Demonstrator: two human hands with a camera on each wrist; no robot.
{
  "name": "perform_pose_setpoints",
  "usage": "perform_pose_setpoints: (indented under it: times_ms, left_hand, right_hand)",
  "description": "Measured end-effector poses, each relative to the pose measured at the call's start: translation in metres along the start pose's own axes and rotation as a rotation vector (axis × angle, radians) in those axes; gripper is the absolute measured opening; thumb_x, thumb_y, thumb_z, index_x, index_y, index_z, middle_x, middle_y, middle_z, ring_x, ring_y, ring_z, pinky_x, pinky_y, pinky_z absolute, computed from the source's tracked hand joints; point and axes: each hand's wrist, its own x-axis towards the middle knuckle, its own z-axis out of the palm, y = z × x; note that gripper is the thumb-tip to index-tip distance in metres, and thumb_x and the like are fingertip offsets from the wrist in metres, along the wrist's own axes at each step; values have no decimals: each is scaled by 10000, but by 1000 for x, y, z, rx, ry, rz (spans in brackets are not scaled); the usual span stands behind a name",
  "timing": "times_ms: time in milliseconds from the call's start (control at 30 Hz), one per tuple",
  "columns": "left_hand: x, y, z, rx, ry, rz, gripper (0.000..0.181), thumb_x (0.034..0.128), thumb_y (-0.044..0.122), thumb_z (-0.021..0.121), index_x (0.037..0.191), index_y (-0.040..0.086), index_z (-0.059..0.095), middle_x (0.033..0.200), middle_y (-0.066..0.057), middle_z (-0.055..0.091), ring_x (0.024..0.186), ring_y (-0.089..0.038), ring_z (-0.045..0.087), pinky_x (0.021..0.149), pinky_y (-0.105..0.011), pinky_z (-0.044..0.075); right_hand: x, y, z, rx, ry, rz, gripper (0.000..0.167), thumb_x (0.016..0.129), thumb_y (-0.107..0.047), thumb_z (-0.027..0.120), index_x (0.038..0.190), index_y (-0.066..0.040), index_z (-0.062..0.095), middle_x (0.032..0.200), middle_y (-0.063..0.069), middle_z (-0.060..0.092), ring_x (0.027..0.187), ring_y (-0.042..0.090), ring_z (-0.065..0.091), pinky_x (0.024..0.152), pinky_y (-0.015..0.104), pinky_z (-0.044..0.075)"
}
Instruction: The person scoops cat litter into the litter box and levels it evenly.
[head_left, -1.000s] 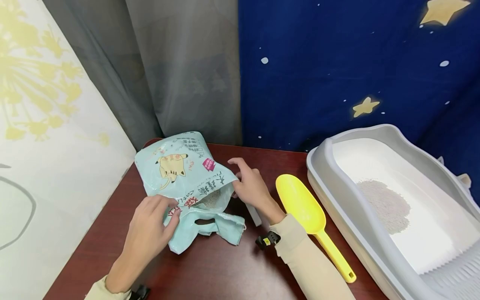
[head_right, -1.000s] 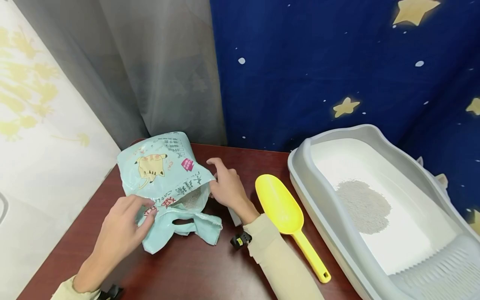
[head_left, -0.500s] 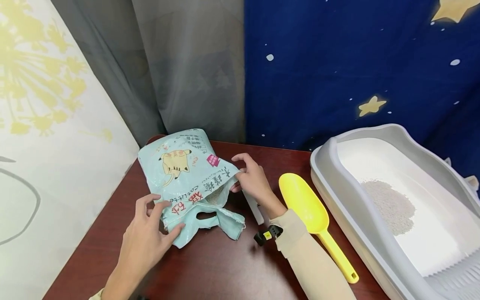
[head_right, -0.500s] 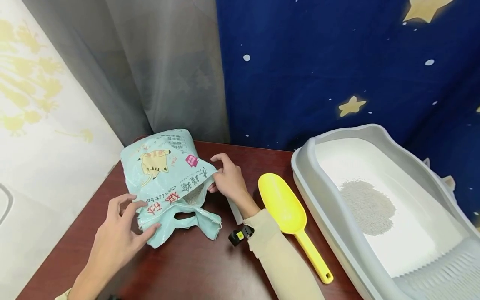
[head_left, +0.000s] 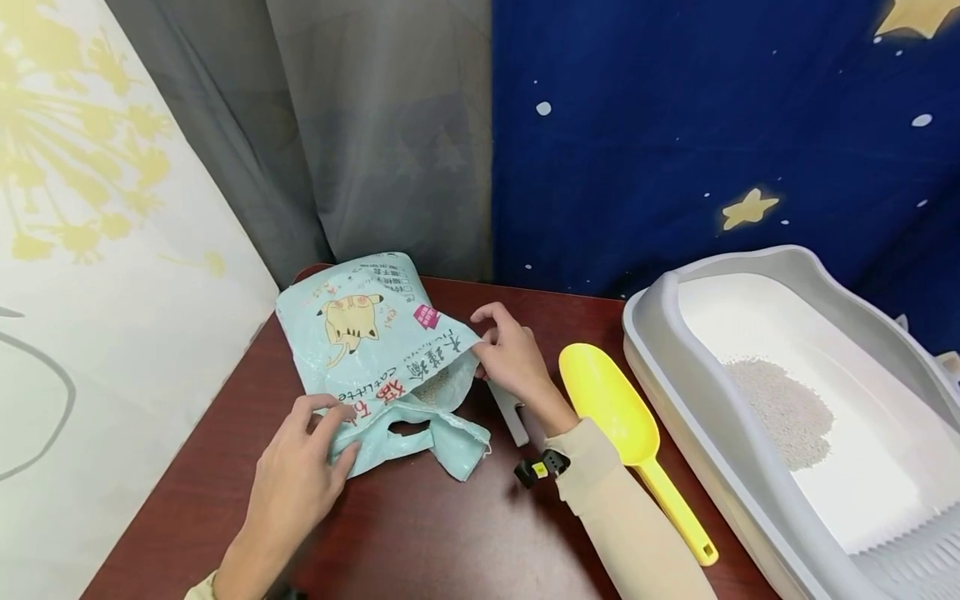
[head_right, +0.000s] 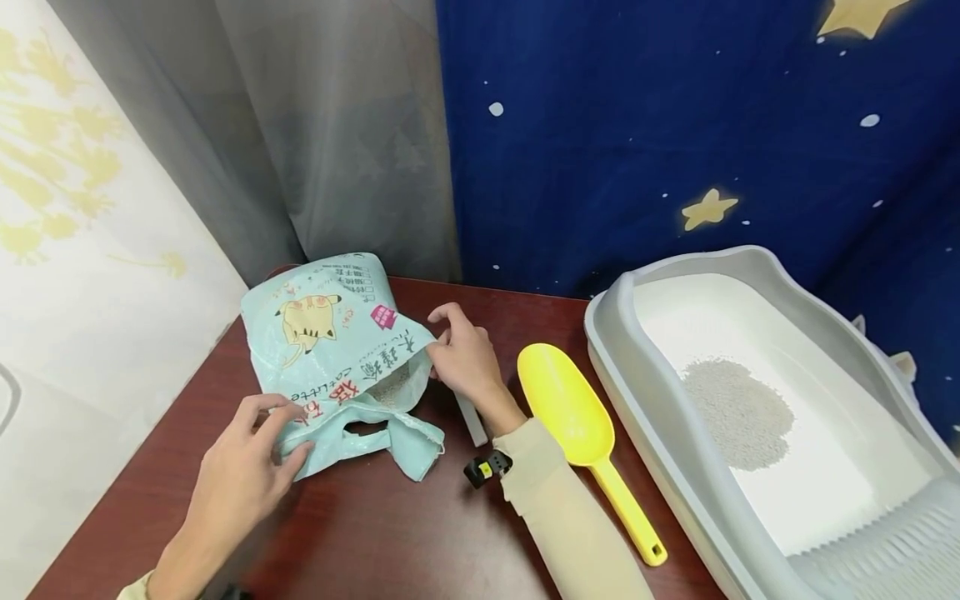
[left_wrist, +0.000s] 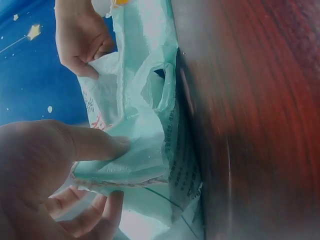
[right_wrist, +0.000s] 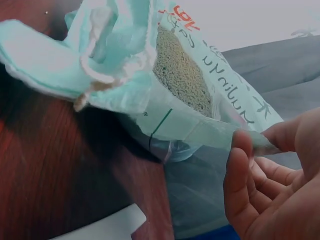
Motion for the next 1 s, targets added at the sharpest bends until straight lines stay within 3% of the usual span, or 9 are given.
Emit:
perform_pose_setpoints:
  times_ms: [167, 300, 467, 733, 833, 1000]
  left_hand:
    - [-3, 0, -2, 4, 11, -8, 386, 724, -23, 936, 1017, 111, 723, 1218, -118, 621, 878, -270, 706, 594, -518, 568]
    - [-4, -1, -4, 1, 30, -8, 364, 734, -28, 937, 1003, 100, 729, 1190, -123, 626, 820, -246, 655, 607, -489, 560]
    - [-8, -4, -7, 0, 71, -1, 342, 745, -18, 930, 995, 107, 734, 1119, -111, 615, 760, -181, 602, 593, -430, 540]
    - [-14, -4, -6, -51, 78, -61, 358, 777, 17, 919, 1065, 102, 724, 1159, -128, 552, 691, -100, 566, 491, -352, 487]
    - [-15, -6, -7, -115, 78, -65, 325, 794, 34, 899, 1064, 102, 732, 1195, -107, 587, 704, -65, 567, 521, -262, 495]
    - [-14, -15, -11, -205, 71, -39, 232, 921, -31, 690, 1114, 71, 766, 1278, -97, 668, 831, -70, 589, 673, -164, 485]
  right_hand:
    - [-3, -1, -4, -28, -11, -1, 307, 1014, -66, 652, 1315, -75, 594, 797, 66, 668, 604, 230, 689, 622, 339, 581]
    - [-4, 1, -5, -11, -15, -14, 272, 1018, -53, 654, 1283, -54, 590, 857, 89, 671, 615, 279, 705, 612, 332, 603]
    - [-4, 1, -5, 5, -15, -39, 253, 1017, -36, 672, 1256, -27, 589, 943, 116, 657, 591, 240, 687, 603, 333, 621]
    - [-8, 5, -16, -125, -64, -85, 283, 1024, -80, 659, 1287, -87, 553, 941, 61, 754, 675, 231, 749, 654, 368, 598]
    - [-8, 8, -19, -176, -69, -151, 283, 1008, -68, 670, 1265, -94, 554, 954, 59, 771, 728, 202, 741, 684, 381, 591]
    - [-6, 14, -21, -238, -26, -340, 253, 970, -8, 704, 1175, -94, 582, 1147, 66, 705, 884, 188, 729, 820, 374, 617]
